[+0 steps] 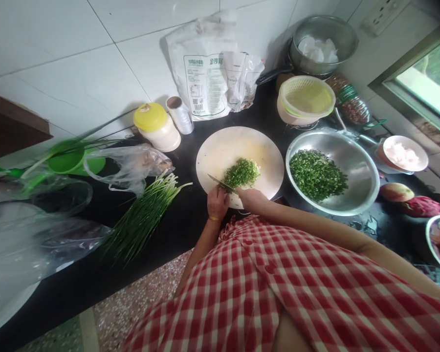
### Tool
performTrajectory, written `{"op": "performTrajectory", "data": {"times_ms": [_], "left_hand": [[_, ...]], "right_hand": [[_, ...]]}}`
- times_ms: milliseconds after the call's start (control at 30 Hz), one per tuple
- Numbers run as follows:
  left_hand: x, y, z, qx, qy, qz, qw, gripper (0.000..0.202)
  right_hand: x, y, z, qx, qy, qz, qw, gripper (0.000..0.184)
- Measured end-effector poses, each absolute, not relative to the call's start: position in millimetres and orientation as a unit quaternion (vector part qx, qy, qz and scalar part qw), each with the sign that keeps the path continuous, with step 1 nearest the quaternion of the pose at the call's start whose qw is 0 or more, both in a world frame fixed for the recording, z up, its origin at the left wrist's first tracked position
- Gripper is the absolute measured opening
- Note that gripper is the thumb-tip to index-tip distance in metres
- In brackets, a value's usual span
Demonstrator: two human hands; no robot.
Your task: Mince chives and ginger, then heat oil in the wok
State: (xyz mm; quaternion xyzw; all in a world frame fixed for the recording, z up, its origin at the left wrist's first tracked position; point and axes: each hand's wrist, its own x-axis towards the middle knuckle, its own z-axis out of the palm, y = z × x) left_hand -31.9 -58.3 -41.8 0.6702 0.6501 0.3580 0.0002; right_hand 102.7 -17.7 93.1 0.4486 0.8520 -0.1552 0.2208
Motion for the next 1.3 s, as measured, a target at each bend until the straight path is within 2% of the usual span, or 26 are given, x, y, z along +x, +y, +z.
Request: {"op": "performTrajectory", "data": {"times_ms": [167, 400, 567, 833, 1000, 1300], "left_hand": [[-34, -54, -45, 0.705, 0.615, 0.35, 0.036, 0.017], [-27, -50, -46, 0.693, 0.634, 0.343, 0.019, 0.022], [-28, -54, -42, 0.696, 0.636, 0.334, 0.014, 0.018], [-32, -58, -42, 0.701, 0.631, 0.332, 0.016, 0.02], [-29, -56, -49, 0.698, 0.635, 0.332, -0.013, 0.02], [-32, -61, -38, 0.689, 0.634, 0.351, 0.001, 0.018]], "right_hand": [[104, -15, 93, 0.458, 0.847, -0.151, 0.225, 0.033], [101, -16, 80, 0.444, 0.847, -0.165, 0.24, 0.033], [95, -13, 72, 0.441, 0.853, -0.162, 0.227, 0.031], [103, -17, 85, 0.429, 0.859, -0.163, 0.226, 0.032], [96, -21, 76, 0.428, 0.859, -0.168, 0.226, 0.028], [107, -13, 82, 0.433, 0.861, -0.162, 0.212, 0.034]]}}
